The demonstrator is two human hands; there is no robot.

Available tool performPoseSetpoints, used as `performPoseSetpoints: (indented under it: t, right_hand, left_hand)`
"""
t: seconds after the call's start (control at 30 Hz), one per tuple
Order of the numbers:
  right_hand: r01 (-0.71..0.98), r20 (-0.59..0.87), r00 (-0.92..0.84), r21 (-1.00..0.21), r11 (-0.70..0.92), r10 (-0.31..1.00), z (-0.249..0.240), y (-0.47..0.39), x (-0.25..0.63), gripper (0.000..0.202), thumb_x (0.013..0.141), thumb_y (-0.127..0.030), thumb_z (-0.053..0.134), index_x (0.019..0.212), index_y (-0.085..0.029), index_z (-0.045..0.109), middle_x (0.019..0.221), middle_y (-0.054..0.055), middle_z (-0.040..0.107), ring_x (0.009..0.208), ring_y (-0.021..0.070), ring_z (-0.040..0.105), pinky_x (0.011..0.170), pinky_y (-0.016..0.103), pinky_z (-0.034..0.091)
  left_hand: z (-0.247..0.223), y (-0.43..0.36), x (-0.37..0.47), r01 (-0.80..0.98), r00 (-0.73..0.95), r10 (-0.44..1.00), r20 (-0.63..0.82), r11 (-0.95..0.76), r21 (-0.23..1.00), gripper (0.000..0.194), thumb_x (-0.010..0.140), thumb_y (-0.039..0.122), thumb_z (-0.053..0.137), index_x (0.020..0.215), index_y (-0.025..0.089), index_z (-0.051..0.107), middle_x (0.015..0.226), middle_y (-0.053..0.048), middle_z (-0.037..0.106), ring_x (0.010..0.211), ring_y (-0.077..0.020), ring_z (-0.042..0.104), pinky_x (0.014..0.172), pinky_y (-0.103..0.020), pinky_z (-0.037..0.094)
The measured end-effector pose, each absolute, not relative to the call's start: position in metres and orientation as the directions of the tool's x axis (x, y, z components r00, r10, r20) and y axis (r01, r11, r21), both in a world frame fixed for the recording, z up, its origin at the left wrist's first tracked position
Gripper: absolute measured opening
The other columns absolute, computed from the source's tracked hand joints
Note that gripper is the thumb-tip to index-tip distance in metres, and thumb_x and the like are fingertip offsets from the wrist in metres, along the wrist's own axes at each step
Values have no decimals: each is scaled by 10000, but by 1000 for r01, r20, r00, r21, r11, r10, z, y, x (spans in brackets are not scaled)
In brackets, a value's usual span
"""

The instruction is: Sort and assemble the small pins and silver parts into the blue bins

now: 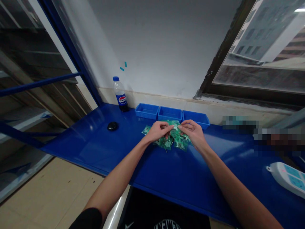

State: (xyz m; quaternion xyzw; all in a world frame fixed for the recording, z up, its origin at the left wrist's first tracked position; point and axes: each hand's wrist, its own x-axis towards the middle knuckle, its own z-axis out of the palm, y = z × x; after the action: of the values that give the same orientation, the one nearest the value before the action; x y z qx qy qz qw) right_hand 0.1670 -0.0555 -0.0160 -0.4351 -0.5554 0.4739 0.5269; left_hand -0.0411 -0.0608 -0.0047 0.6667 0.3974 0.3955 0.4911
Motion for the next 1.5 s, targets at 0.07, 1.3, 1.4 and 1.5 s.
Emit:
performPoseSetpoints:
  t: [0.07,1.3,1.4,1.5]
  right_hand:
    - [21,188,-122,-981,192,975,-7,-46,164,517,595,-551,920,861,-204,643,729,10,703,614,168,659,593,315,572]
    - [934,-156,-351,-123,334,923,22,-11,224,373,579,-405,891,862,-256,697,775,20,729,691,238,682,552,304,408]
    - [959,-257,-282,-61,275,924,22,-14,220,436,518,-365,929,860,-244,687,759,33,726,695,254,690,525,300,396]
    - [972,-283,-233,-63,225,930,22,-13,219,395,547,-250,895,885,-237,690,718,27,716,630,236,679,498,295,385]
  left_hand:
    - [-3,-60,-47,175,392,913,112,-193,966,511,878,620,661,662,159,623,527,-20,628,479,-113,552,522,-240,380]
    - [-13,-15,-46,-78,-49,988,144,-148,986,468,851,595,700,854,131,765,729,-64,731,626,-137,661,615,-241,496]
    - [-14,-26,-37,53,60,971,230,-233,971,437,909,558,639,850,145,767,713,-52,729,644,-154,665,622,-251,486]
    - [-15,-33,-32,124,96,958,270,-281,952,415,935,532,614,857,154,766,720,-47,733,658,-164,670,632,-257,487]
